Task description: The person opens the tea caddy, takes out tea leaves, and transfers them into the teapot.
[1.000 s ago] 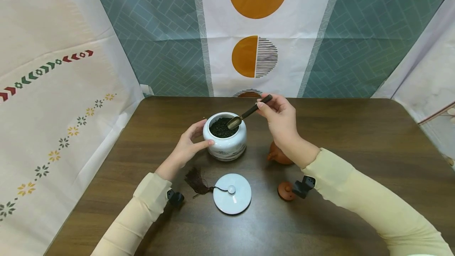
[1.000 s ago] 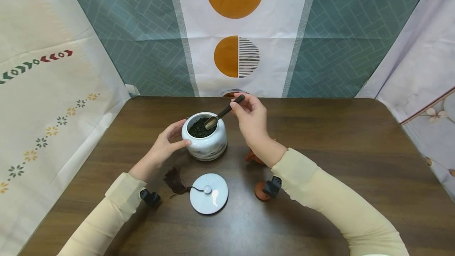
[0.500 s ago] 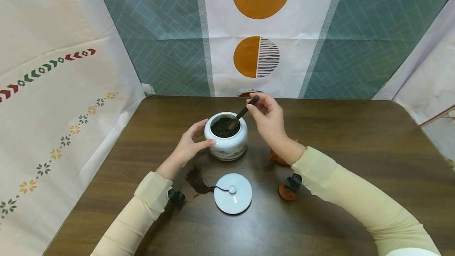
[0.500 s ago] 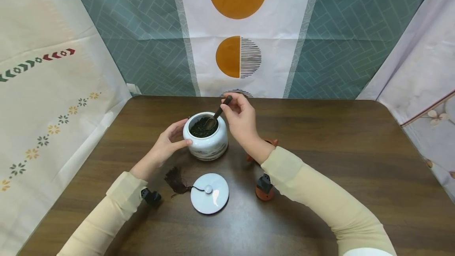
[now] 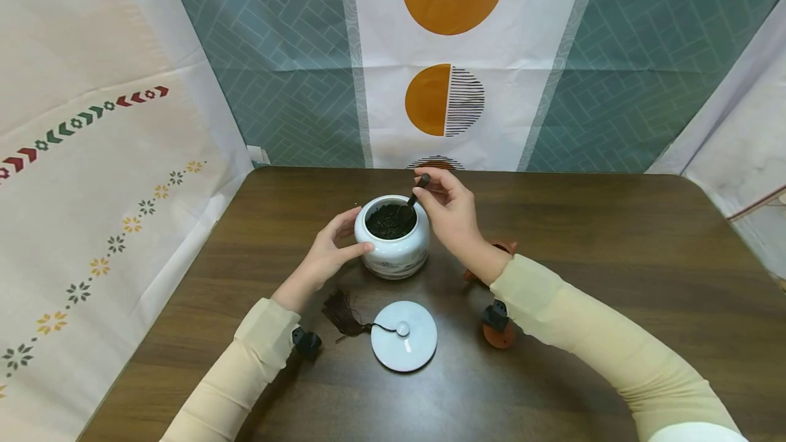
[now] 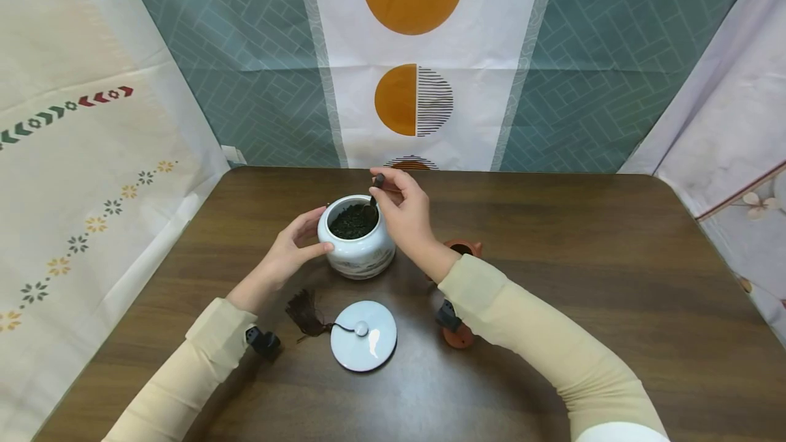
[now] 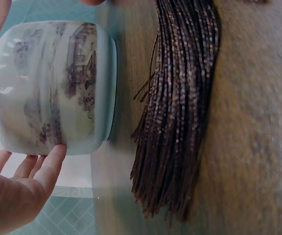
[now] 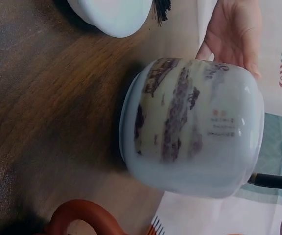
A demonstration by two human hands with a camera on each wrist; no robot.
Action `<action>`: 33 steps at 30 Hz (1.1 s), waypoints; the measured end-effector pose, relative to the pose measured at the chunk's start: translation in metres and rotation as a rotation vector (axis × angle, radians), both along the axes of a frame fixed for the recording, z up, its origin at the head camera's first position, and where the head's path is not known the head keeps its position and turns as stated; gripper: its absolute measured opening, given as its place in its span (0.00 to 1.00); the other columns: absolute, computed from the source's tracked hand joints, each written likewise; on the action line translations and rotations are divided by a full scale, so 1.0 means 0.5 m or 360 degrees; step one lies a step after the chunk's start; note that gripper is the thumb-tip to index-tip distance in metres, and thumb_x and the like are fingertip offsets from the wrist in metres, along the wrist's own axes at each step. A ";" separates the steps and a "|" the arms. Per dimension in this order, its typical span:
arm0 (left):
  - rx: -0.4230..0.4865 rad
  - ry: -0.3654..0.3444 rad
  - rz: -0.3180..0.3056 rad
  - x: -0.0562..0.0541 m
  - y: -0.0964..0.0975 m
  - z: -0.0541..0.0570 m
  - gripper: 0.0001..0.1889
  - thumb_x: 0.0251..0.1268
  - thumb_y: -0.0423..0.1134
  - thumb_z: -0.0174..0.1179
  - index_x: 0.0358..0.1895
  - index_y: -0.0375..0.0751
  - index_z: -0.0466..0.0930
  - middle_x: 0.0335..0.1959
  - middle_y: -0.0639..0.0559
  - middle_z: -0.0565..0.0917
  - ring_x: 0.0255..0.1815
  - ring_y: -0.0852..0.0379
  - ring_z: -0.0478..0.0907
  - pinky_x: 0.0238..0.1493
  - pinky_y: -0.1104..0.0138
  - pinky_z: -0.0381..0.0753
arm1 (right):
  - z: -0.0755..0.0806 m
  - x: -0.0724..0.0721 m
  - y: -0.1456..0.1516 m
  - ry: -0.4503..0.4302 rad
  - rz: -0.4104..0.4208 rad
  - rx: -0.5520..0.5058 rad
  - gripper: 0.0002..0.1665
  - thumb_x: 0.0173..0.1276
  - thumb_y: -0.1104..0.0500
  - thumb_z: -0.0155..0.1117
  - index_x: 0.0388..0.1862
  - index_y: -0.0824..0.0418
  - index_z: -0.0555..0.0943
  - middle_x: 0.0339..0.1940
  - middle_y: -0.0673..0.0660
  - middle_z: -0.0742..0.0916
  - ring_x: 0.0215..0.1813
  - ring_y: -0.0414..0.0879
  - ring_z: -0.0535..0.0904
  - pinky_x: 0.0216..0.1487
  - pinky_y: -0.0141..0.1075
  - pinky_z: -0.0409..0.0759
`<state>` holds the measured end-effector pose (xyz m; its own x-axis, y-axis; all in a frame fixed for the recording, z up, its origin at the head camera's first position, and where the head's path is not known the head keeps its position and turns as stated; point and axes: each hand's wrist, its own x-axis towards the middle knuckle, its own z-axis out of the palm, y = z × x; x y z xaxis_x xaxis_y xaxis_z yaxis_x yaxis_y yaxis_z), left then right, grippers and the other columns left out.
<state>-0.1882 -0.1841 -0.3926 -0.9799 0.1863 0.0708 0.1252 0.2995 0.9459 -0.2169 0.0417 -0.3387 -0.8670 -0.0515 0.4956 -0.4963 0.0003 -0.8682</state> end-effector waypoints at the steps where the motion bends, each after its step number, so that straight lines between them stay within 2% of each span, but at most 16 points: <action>1: 0.0002 -0.0003 0.0005 0.000 0.001 0.000 0.37 0.58 0.32 0.66 0.71 0.41 0.60 0.66 0.38 0.69 0.67 0.41 0.65 0.65 0.45 0.64 | -0.002 0.000 -0.001 0.0008 0.0002 0.0012 0.17 0.63 0.72 0.62 0.51 0.71 0.79 0.45 0.68 0.82 0.44 0.40 0.80 0.48 0.24 0.77; 7: -0.0002 0.0005 0.0002 0.000 0.001 0.000 0.37 0.59 0.33 0.66 0.71 0.41 0.60 0.66 0.39 0.69 0.66 0.40 0.65 0.65 0.44 0.64 | -0.017 0.004 -0.011 0.0047 -0.0009 0.0109 0.18 0.63 0.71 0.63 0.52 0.69 0.80 0.44 0.65 0.81 0.44 0.53 0.80 0.46 0.25 0.78; 14: -0.0007 -0.0003 0.0011 -0.001 0.000 -0.002 0.37 0.59 0.33 0.66 0.71 0.41 0.60 0.66 0.38 0.69 0.66 0.40 0.65 0.64 0.44 0.64 | -0.036 0.003 -0.022 0.0016 -0.0054 0.0132 0.16 0.61 0.71 0.64 0.50 0.67 0.83 0.41 0.63 0.82 0.44 0.51 0.79 0.48 0.37 0.80; 23: 0.0006 0.0001 0.0012 -0.001 0.002 0.000 0.36 0.59 0.32 0.65 0.71 0.41 0.60 0.66 0.39 0.69 0.66 0.40 0.65 0.65 0.44 0.64 | -0.044 0.006 -0.019 0.0035 -0.0135 0.0193 0.16 0.61 0.67 0.67 0.49 0.64 0.84 0.40 0.61 0.84 0.42 0.48 0.79 0.48 0.40 0.81; 26: 0.0014 -0.0005 0.0007 -0.001 0.002 0.000 0.37 0.59 0.32 0.65 0.71 0.41 0.60 0.66 0.39 0.69 0.67 0.40 0.65 0.65 0.44 0.63 | -0.045 0.007 -0.017 0.0002 -0.0166 0.0212 0.16 0.60 0.66 0.68 0.49 0.63 0.85 0.39 0.61 0.84 0.41 0.48 0.79 0.46 0.36 0.81; 33: 0.0020 -0.0006 0.0006 -0.001 0.003 -0.001 0.36 0.59 0.32 0.65 0.71 0.41 0.60 0.67 0.39 0.68 0.67 0.41 0.64 0.66 0.44 0.63 | -0.046 0.002 -0.013 -0.0076 -0.0210 0.0168 0.16 0.59 0.66 0.69 0.48 0.63 0.85 0.38 0.62 0.85 0.40 0.49 0.81 0.41 0.20 0.75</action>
<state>-0.1888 -0.1825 -0.3929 -0.9809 0.1818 0.0691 0.1203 0.2881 0.9500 -0.2159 0.0354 -0.3618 -0.8923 0.0145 0.4513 -0.4439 0.1552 -0.8826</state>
